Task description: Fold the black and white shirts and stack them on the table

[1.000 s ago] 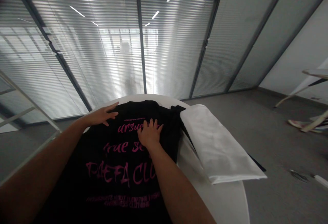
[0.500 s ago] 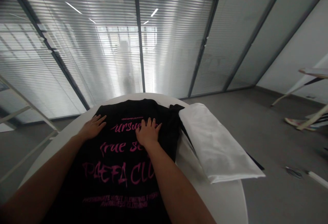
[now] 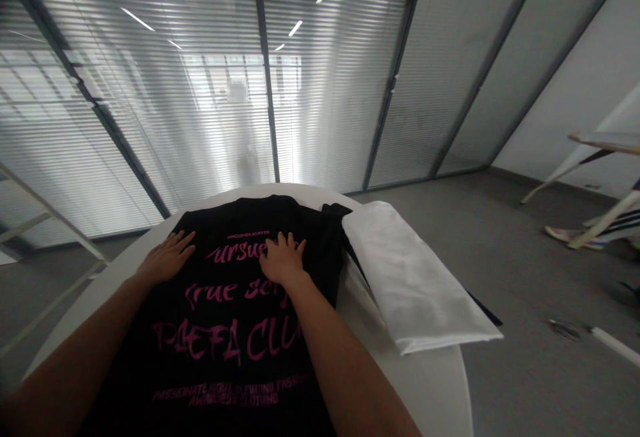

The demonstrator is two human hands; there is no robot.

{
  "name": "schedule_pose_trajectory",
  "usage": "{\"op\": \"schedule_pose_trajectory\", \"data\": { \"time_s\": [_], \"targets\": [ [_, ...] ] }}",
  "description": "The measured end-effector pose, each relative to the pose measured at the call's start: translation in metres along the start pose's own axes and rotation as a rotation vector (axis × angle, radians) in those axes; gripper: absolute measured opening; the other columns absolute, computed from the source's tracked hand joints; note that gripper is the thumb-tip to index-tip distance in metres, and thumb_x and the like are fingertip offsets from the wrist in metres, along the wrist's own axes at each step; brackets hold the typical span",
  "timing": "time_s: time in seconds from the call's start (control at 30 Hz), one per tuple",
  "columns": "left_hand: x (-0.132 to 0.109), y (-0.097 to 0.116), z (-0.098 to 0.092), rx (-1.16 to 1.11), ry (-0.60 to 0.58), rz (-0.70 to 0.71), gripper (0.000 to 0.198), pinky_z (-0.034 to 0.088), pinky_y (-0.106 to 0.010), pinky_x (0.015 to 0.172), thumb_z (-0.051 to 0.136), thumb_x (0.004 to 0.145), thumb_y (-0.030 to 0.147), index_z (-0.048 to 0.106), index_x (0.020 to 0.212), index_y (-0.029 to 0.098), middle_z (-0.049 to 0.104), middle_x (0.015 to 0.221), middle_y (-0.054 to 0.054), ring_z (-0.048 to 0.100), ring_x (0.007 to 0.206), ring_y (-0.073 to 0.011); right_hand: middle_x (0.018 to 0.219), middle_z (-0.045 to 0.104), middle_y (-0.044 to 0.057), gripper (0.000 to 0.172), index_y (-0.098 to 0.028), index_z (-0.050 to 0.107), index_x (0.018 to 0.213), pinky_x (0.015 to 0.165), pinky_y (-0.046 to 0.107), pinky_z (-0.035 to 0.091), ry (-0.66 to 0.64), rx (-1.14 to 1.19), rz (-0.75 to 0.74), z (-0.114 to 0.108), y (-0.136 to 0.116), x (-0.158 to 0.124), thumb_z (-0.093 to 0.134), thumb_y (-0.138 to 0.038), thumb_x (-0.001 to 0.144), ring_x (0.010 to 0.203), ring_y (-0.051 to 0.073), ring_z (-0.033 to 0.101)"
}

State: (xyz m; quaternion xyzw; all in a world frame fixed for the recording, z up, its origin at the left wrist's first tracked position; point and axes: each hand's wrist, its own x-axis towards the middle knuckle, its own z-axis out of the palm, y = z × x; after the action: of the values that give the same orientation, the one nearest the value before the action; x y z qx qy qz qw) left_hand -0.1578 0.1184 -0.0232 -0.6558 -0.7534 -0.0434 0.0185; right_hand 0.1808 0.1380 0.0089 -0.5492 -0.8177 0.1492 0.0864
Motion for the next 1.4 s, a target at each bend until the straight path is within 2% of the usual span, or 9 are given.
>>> {"op": "schedule_pose_trajectory", "data": {
  "time_s": [0.13, 0.27, 0.43, 0.53, 0.63, 0.73, 0.83, 1.03, 1.4],
  "targets": [
    [-0.010, -0.013, -0.001, 0.003, -0.007, -0.020, 0.062, 0.024, -0.057, 0.110, 0.030, 0.094, 0.049, 0.029, 0.152, 0.025, 0.025, 0.158, -0.013, 0.020, 0.146, -0.0331, 0.155, 0.033, 0.008, 0.050, -0.030, 0.048, 0.141, 0.109, 0.068, 0.012, -0.069, 0.033, -0.077, -0.011, -0.005, -0.003, 0.040, -0.044, 0.093, 0.144, 0.036, 0.020],
    [-0.020, -0.033, -0.002, 0.009, -0.013, -0.071, 0.062, 0.024, -0.063, 0.108, 0.031, 0.093, 0.048, 0.031, 0.151, 0.026, 0.025, 0.158, -0.013, 0.021, 0.145, -0.0345, 0.144, 0.050, 0.003, 0.044, -0.033, 0.054, 0.135, 0.110, 0.054, 0.026, -0.117, 0.077, -0.188, -0.028, -0.006, -0.005, 0.042, -0.040, 0.093, 0.133, 0.028, 0.041],
    [-0.024, -0.046, -0.010, -0.003, 0.004, -0.124, 0.062, 0.019, -0.070, 0.106, 0.034, 0.091, 0.050, 0.036, 0.149, 0.026, 0.030, 0.156, -0.015, 0.027, 0.143, -0.0367, 0.132, 0.060, 0.004, 0.043, -0.030, 0.059, 0.130, 0.100, 0.039, 0.040, -0.040, 0.102, -0.112, -0.049, 0.008, -0.003, 0.038, -0.039, 0.094, 0.119, 0.025, 0.055],
    [-0.020, -0.020, -0.018, 0.049, 0.069, -0.183, 0.059, 0.019, -0.069, 0.106, 0.037, 0.089, 0.047, 0.052, 0.139, 0.019, 0.046, 0.146, -0.019, 0.037, 0.136, -0.0405, 0.131, 0.059, 0.010, 0.045, -0.024, 0.059, 0.129, 0.096, 0.042, 0.042, -0.007, 0.022, 0.048, -0.053, 0.018, -0.004, 0.037, -0.038, 0.093, 0.117, 0.029, 0.056],
    [-0.016, 0.036, -0.022, 0.042, 0.151, -0.119, 0.050, 0.029, -0.058, 0.107, 0.042, 0.086, 0.038, 0.063, 0.126, 0.016, 0.058, 0.133, -0.017, 0.048, 0.126, -0.0381, 0.131, 0.056, 0.017, 0.048, -0.018, 0.061, 0.128, 0.094, 0.048, 0.043, -0.066, -0.100, 0.074, -0.050, 0.024, -0.007, 0.044, -0.042, 0.089, 0.119, 0.035, 0.053],
    [-0.018, 0.096, -0.017, -0.049, 0.121, -0.036, 0.055, 0.032, -0.053, 0.107, 0.038, 0.090, 0.043, 0.055, 0.136, 0.018, 0.053, 0.139, -0.017, 0.045, 0.130, -0.0354, 0.133, 0.055, 0.018, 0.051, -0.019, 0.061, 0.128, 0.094, 0.051, 0.043, -0.093, -0.138, 0.023, -0.048, 0.027, -0.008, 0.048, -0.046, 0.087, 0.121, 0.038, 0.050],
    [-0.024, 0.130, -0.008, -0.072, 0.090, -0.035, 0.061, 0.023, -0.062, 0.109, 0.032, 0.093, 0.051, 0.043, 0.146, 0.022, 0.041, 0.149, -0.019, 0.031, 0.140, -0.0405, 0.126, 0.061, 0.014, 0.043, -0.021, 0.064, 0.121, 0.093, 0.044, 0.044, -0.060, -0.064, 0.026, -0.052, 0.032, -0.004, 0.041, -0.041, 0.091, 0.116, 0.032, 0.056],
    [-0.029, 0.130, -0.003, -0.044, 0.049, -0.048, 0.061, 0.018, -0.060, 0.112, 0.027, 0.094, 0.051, 0.038, 0.149, 0.025, 0.035, 0.153, -0.017, 0.026, 0.143, -0.0353, 0.117, 0.065, 0.011, 0.039, -0.021, 0.065, 0.116, 0.090, 0.044, 0.045, 0.146, -0.107, 0.161, -0.063, 0.052, 0.001, 0.038, -0.028, 0.089, 0.110, 0.029, 0.059],
    [-0.032, 0.135, -0.010, -0.038, 0.121, -0.061, 0.059, 0.021, -0.059, 0.111, 0.031, 0.093, 0.051, 0.045, 0.144, 0.025, 0.042, 0.149, -0.017, 0.034, 0.139, -0.0347, 0.126, 0.057, 0.017, 0.041, -0.020, 0.063, 0.122, 0.096, 0.054, 0.039, 0.044, -0.234, 0.097, -0.046, 0.053, 0.019, 0.046, -0.033, 0.087, 0.117, 0.037, 0.052]
  ]
}}
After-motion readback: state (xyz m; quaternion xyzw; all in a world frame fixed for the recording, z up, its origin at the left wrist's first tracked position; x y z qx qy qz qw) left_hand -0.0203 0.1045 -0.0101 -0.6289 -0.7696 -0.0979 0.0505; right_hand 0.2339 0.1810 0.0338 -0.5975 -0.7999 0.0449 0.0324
